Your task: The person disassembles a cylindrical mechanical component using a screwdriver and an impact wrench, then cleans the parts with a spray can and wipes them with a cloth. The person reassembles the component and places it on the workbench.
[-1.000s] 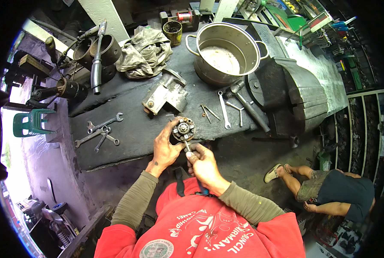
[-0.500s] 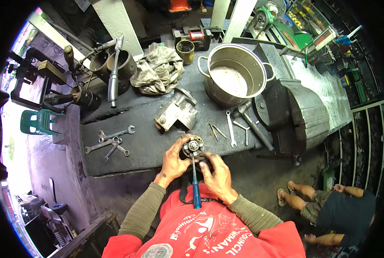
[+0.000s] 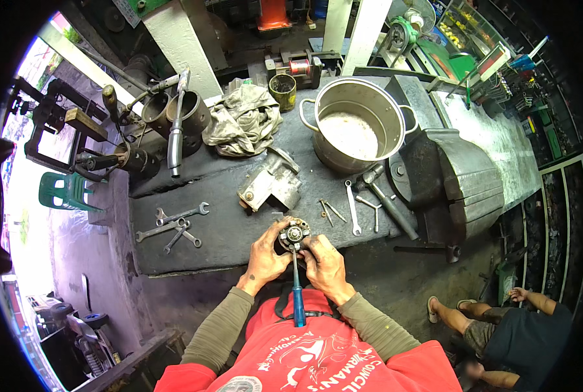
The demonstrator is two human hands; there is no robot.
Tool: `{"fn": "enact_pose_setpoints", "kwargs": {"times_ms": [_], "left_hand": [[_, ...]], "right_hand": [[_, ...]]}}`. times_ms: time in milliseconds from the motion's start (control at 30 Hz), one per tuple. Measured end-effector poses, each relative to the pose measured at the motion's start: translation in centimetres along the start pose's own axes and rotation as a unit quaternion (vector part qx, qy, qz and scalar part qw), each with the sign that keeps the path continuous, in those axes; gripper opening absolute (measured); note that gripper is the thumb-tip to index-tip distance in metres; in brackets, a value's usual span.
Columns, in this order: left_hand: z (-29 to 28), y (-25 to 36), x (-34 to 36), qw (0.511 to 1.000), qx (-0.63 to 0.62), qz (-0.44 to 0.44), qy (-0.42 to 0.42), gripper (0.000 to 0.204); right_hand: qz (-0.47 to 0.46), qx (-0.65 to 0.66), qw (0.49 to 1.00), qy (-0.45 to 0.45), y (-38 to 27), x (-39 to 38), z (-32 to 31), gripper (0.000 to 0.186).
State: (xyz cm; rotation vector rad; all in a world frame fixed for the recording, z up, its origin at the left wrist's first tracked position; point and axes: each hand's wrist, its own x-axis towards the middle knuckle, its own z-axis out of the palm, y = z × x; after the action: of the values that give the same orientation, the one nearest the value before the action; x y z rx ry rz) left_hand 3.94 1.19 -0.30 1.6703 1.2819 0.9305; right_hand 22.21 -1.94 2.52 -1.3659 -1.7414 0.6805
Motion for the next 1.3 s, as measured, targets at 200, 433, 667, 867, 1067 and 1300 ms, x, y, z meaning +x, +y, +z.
{"fn": "enact_pose_setpoints", "kwargs": {"times_ms": [200,433,667,867,1067,1300], "left_hand": [[0.1,-0.1,-0.1,1.0,-0.007,0.006,0.006,0.074],[0.3,-0.2,-0.3,1.0,-0.003,-0.008,0.007,0.072],[0.1,0.3,0.0,1.0,0.017,-0.004,0.003,0.07],[0.1,0.3,0.1,1.0,0.022,0.011,0.001,0.069],[0.0,0.3,0.2,1.0,0.027,-0.008,-0.003,0.066],[0.0,0.4,-0.4,1.0,-0.014,-0.012,0.01,0.066]], "right_hand": [[-0.01,-0.022,1.0,-0.014,-0.3,0.0,-0.2,0.026],[-0.008,-0.03,0.999,-0.03,0.3,-0.1,-0.3,0.024],[-0.052,-0.014,0.997,-0.062,1.2,0.9,-1.2,0.025],[-0.06,0.017,0.992,-0.112,1.5,1.3,-2.0,0.026],[-0.083,0.038,0.985,-0.148,2.2,2.0,-2.6,0.026],[0.002,0.096,0.99,-0.108,0.9,-0.2,-2.6,0.03]]}}
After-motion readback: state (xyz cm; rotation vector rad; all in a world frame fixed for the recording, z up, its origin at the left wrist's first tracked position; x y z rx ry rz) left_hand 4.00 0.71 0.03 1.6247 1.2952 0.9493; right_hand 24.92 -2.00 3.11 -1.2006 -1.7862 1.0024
